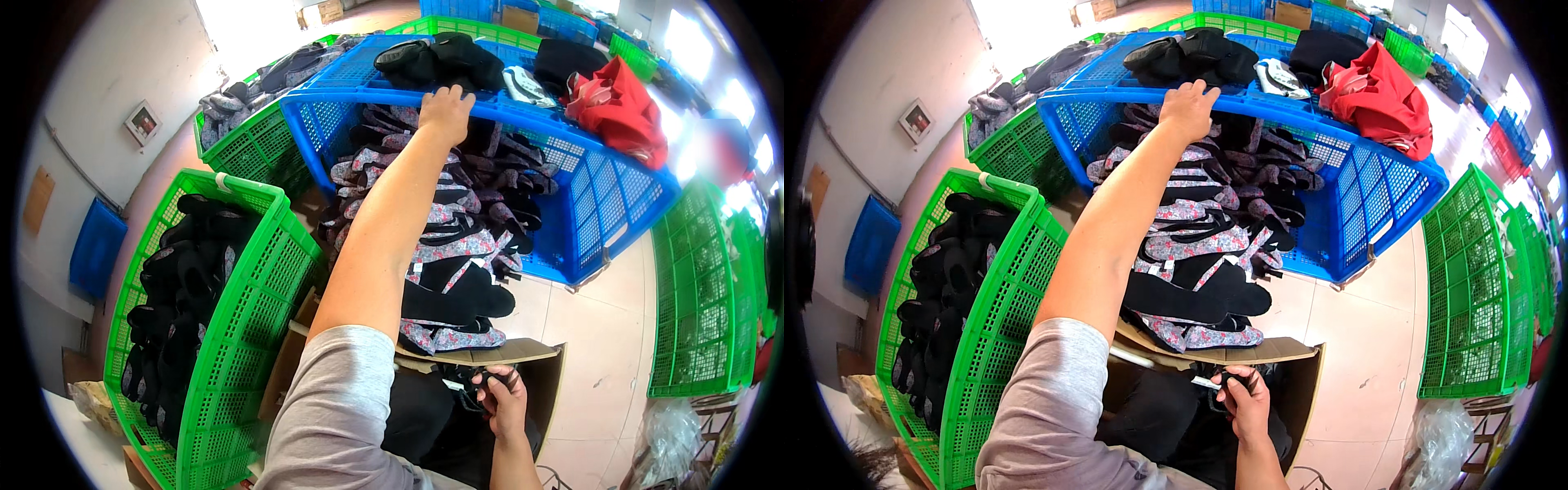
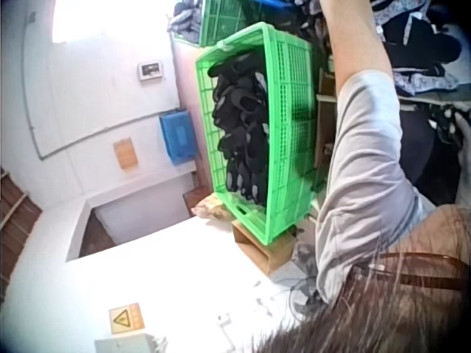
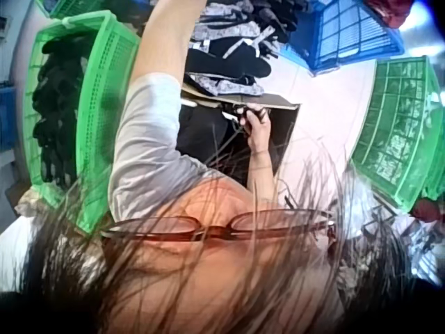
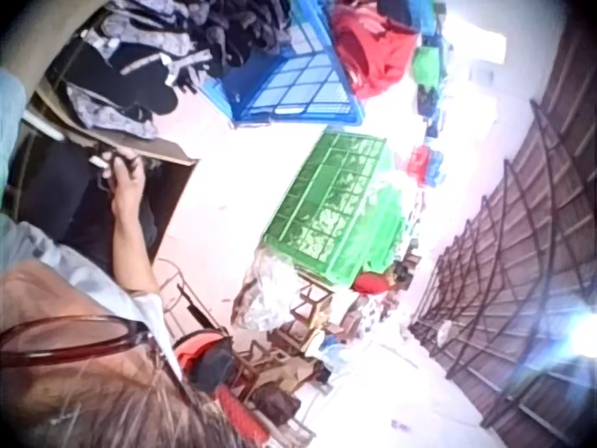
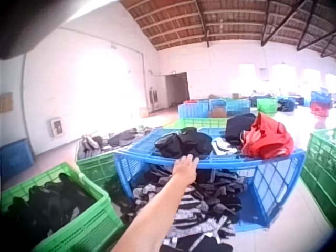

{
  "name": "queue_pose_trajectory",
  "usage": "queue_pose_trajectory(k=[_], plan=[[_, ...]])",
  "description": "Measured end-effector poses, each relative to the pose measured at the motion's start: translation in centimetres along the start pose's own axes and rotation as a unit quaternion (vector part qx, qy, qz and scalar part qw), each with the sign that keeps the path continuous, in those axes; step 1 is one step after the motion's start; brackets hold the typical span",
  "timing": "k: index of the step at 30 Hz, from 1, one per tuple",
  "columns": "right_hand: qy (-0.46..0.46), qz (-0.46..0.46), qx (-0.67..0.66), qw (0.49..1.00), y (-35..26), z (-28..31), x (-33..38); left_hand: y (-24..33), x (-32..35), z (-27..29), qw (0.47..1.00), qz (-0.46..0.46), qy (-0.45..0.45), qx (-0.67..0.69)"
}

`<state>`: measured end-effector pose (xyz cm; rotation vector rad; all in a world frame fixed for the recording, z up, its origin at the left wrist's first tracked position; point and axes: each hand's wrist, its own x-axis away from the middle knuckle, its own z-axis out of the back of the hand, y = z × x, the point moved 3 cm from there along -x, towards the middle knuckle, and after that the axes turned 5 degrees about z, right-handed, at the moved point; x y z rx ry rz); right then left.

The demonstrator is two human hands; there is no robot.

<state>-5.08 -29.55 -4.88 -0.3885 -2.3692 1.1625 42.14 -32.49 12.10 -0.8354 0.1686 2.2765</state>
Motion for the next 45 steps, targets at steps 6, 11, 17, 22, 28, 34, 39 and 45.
queue_pose_trajectory(k=[6,11,17,22,28,34,39,45], plan=[[-0.016,-0.014,0.004,1.0,0.1,0.1,0.2,0.8,-2.2,-0.4,0.997,0.035,-0.055,-0.05],[-0.034,0.0,-0.001,0.999,-0.9,0.6,0.7,1.4,-2.2,-2.3,0.999,0.028,0.015,-0.039],[-0.045,-0.001,0.012,0.999,-2.1,0.5,1.1,1.9,-1.8,-2.4,0.998,0.057,0.012,-0.017],[-0.052,0.001,0.014,0.999,-2.8,0.2,1.1,2.6,-1.6,-1.8,0.998,0.069,0.002,-0.006],[-0.07,0.01,0.013,0.997,-3.3,-0.1,0.9,3.3,-1.1,-1.0,0.998,0.062,-0.007,-0.003],[-0.051,0.003,0.012,0.999,-3.5,-0.1,0.3,3.0,-0.5,0.4,0.998,0.052,-0.027,-0.005],[-0.068,-0.004,0.027,0.997,-2.6,-0.3,-0.2,2.3,-1.0,0.1,0.999,0.024,-0.02,-0.012],[-0.05,-0.017,0.041,0.998,-1.7,-0.7,-0.8,-0.9,1.6,0.9,0.976,-0.104,0.154,0.113]])
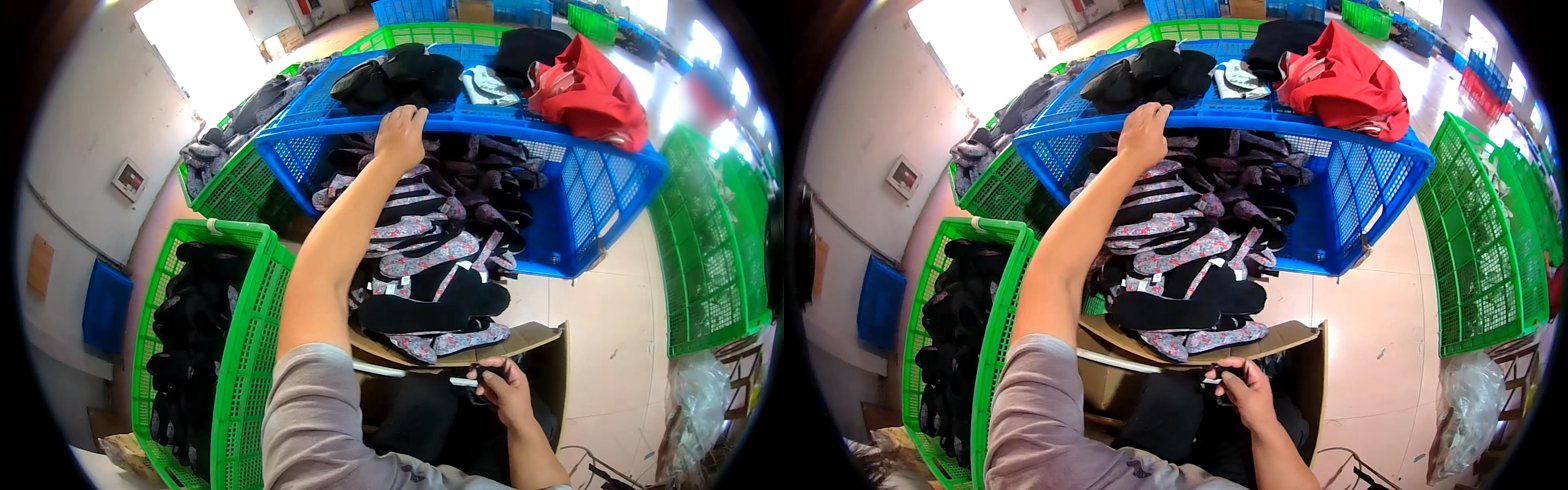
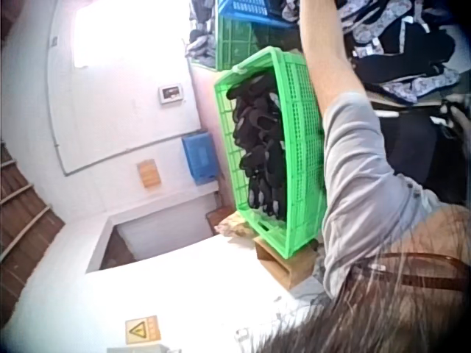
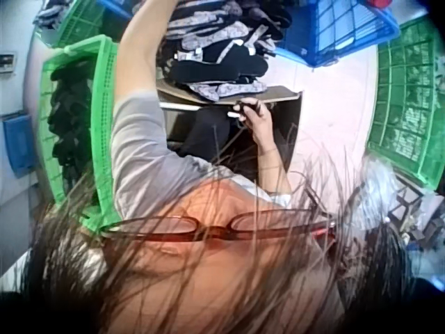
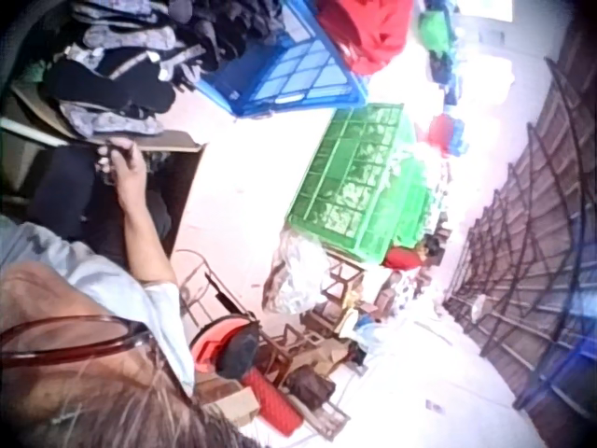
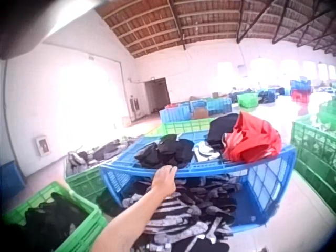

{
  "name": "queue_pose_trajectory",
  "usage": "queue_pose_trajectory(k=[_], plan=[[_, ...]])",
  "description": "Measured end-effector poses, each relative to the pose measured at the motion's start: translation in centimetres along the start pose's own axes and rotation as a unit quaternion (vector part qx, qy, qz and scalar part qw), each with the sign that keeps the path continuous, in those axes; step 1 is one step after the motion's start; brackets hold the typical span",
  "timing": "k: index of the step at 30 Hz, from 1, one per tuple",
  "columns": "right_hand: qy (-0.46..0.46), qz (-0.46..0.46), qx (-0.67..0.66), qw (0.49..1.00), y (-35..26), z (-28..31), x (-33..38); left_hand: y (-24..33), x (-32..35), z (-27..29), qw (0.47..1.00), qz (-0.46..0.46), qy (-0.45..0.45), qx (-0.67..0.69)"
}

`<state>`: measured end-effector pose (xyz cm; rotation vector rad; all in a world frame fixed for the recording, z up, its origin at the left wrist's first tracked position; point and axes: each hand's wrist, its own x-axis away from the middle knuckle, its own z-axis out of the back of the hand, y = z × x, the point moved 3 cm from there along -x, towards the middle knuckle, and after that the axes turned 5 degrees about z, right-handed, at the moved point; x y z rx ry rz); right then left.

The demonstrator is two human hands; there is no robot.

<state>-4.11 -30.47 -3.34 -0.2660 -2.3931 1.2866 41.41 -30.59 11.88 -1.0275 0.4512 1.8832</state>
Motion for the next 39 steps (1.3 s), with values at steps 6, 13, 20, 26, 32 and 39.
queue_pose_trajectory(k=[6,13,20,26,32,39], plan=[[0.043,0.026,0.003,0.999,0.1,1.5,0.4,-8.9,4.4,5.2,0.987,0.113,0.039,-0.104],[0.033,0.02,0.029,0.999,0.2,1.4,-0.3,-22.4,5.3,7.2,0.845,0.325,-0.309,-0.29],[0.065,0.047,0.044,0.996,-0.2,2.8,-0.5,-25.5,7.1,7.4,0.847,0.337,-0.283,-0.298],[0.071,0.017,0.057,0.996,-0.3,2.8,-0.8,-27.1,7.4,7.3,0.866,0.344,-0.245,-0.268],[0.049,0.021,0.065,0.996,0.0,2.3,-1.7,-31.5,8.8,7.6,0.892,0.381,-0.148,-0.194],[0.045,0.024,0.073,0.996,0.4,2.1,-2.4,-32.8,9.3,7.4,0.888,0.425,-0.104,-0.141]])
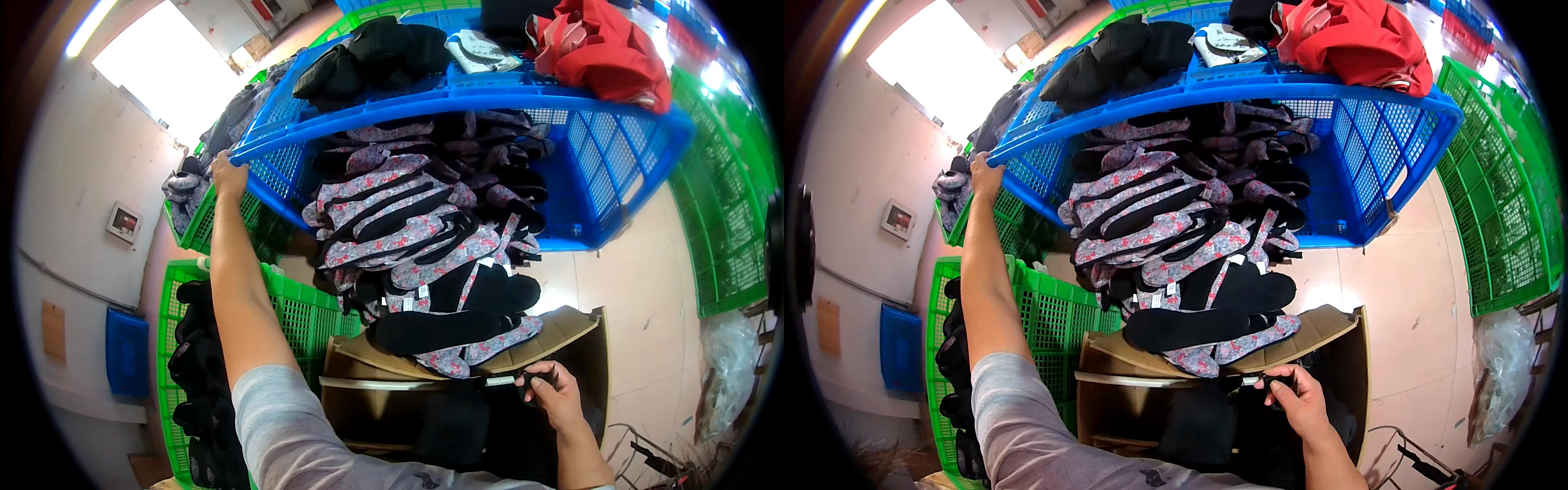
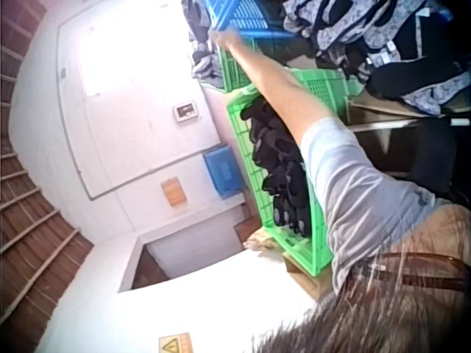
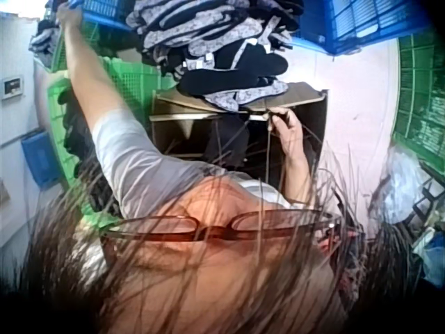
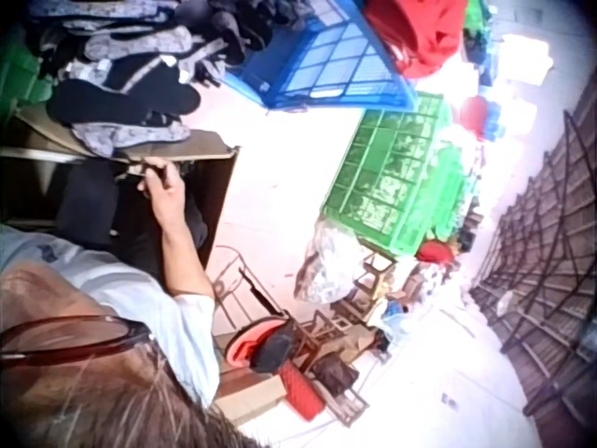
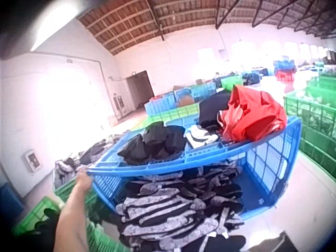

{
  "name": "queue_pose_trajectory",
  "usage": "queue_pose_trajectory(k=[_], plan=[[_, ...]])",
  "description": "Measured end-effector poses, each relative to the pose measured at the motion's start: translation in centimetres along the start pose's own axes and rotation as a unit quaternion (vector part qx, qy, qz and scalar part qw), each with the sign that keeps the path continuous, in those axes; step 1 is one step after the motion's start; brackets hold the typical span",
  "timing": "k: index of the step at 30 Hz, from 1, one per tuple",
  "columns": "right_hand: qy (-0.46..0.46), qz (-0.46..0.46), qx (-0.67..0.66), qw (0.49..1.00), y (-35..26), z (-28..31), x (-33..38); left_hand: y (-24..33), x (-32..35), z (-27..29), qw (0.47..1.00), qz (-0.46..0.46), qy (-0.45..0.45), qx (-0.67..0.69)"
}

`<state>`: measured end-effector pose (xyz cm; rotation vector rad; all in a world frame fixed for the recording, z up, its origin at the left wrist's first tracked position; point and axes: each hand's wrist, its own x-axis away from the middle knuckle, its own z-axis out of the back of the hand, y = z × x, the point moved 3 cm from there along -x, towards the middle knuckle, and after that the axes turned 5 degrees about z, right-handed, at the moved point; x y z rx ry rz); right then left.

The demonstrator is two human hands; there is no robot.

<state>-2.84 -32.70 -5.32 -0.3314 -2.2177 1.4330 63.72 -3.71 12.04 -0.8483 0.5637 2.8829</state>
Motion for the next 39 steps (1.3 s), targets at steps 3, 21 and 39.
queue_pose_trajectory(k=[3,21,39], plan=[[-0.004,0.006,-0.007,1.0,0.0,-0.3,-0.4,-2.3,-1.6,-0.6,0.999,-0.003,0.004,0.032],[0.032,-0.018,0.016,0.999,0.5,-1.6,-1.8,-6.7,0.3,-6.0,0.982,0.14,-0.004,0.131],[0.043,0.016,0.008,0.999,-0.3,-1.6,-0.4,-5.8,5.7,-5.7,0.986,0.135,0.038,0.092]])
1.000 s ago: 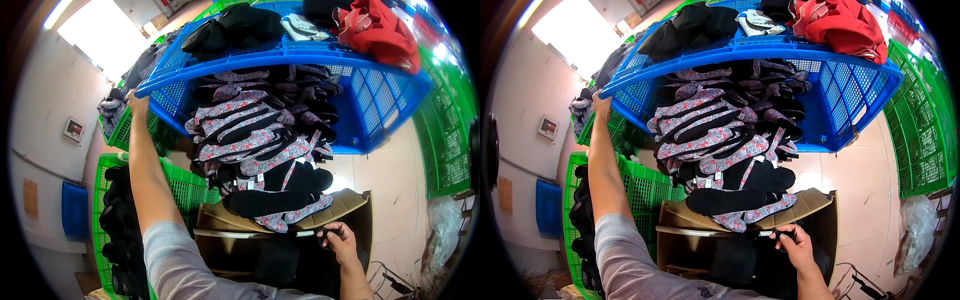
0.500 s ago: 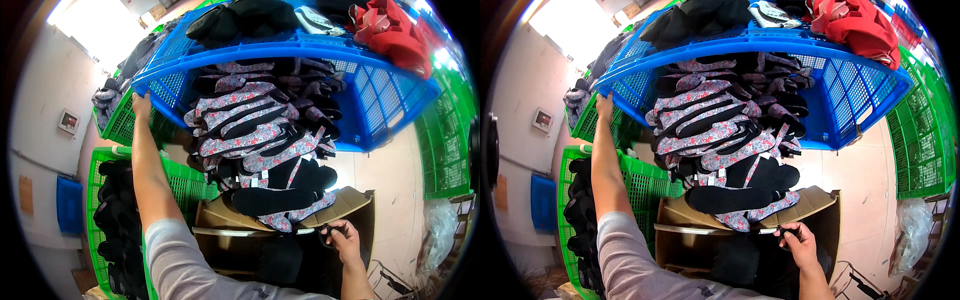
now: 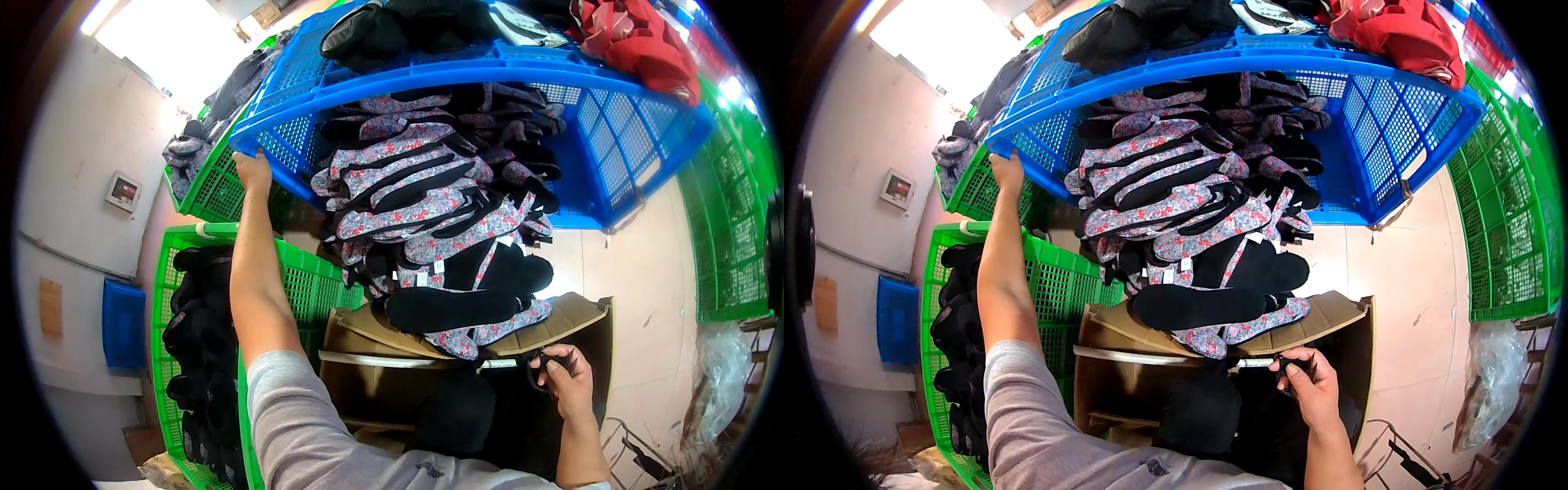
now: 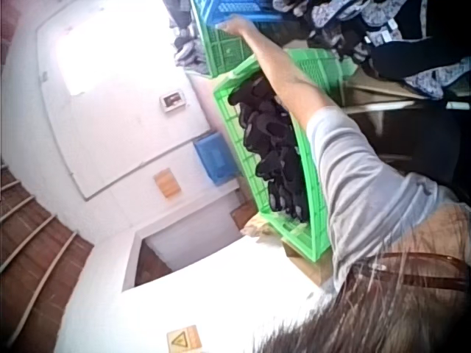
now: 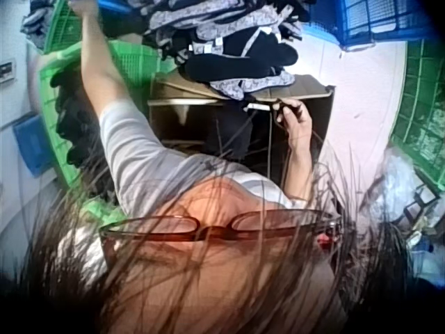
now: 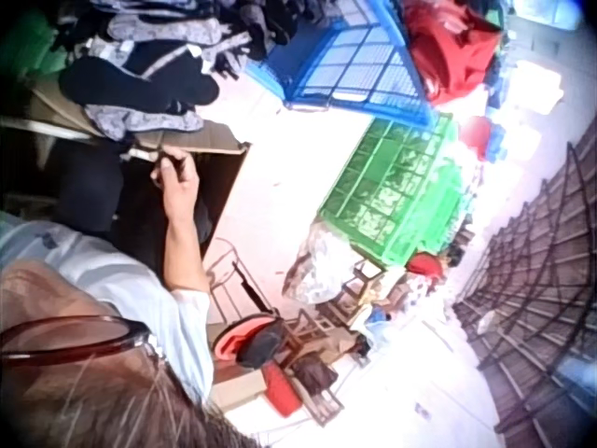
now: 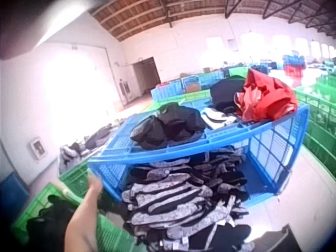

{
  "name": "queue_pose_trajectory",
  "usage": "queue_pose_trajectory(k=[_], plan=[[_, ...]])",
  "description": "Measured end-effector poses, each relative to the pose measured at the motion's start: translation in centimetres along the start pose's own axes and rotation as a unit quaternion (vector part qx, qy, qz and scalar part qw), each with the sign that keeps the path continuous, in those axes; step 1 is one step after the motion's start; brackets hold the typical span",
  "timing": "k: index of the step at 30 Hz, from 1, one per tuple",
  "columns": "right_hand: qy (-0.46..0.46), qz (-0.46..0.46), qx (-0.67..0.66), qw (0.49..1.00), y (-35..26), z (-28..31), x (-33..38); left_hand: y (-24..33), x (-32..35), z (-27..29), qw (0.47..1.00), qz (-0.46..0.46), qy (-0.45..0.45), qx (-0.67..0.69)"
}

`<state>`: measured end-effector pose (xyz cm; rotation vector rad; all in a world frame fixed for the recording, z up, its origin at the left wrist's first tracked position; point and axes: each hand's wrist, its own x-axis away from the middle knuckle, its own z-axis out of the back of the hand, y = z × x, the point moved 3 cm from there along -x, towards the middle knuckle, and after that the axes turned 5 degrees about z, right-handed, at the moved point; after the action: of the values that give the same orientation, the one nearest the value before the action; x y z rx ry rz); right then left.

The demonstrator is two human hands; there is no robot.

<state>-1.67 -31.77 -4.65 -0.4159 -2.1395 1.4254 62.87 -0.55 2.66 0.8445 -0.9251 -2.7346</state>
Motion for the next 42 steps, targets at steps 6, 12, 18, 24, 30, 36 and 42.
queue_pose_trajectory(k=[6,12,18,24,30,36,42], plan=[[-0.02,0.008,-0.017,1.0,-1.2,-0.3,0.5,1.3,1.9,1.5,1.0,0.023,-0.004,0.004],[-0.021,0.019,-0.039,0.999,-1.9,-0.3,0.7,1.1,3.1,2.4,1.0,0.03,-0.002,-0.005],[-0.021,0.018,-0.051,0.998,-2.4,-1.7,1.3,0.7,5.3,4.1,0.998,0.057,-0.005,-0.02],[-0.018,0.034,-0.071,0.997,-2.5,-5.1,1.7,0.6,6.4,5.5,1.0,0.02,-0.006,-0.015],[-0.012,0.02,-0.071,0.997,-1.5,-8.0,2.4,-1.6,4.3,6.1,0.999,0.031,-0.028,-0.021],[-0.012,0.008,-0.053,0.998,1.1,-7.5,1.2,-2.9,3.9,5.1,0.999,0.025,-0.024,-0.004],[-0.026,-0.018,-0.03,0.999,2.2,-9.2,0.1,-11.3,4.0,0.7,0.998,0.037,0.001,0.052]])
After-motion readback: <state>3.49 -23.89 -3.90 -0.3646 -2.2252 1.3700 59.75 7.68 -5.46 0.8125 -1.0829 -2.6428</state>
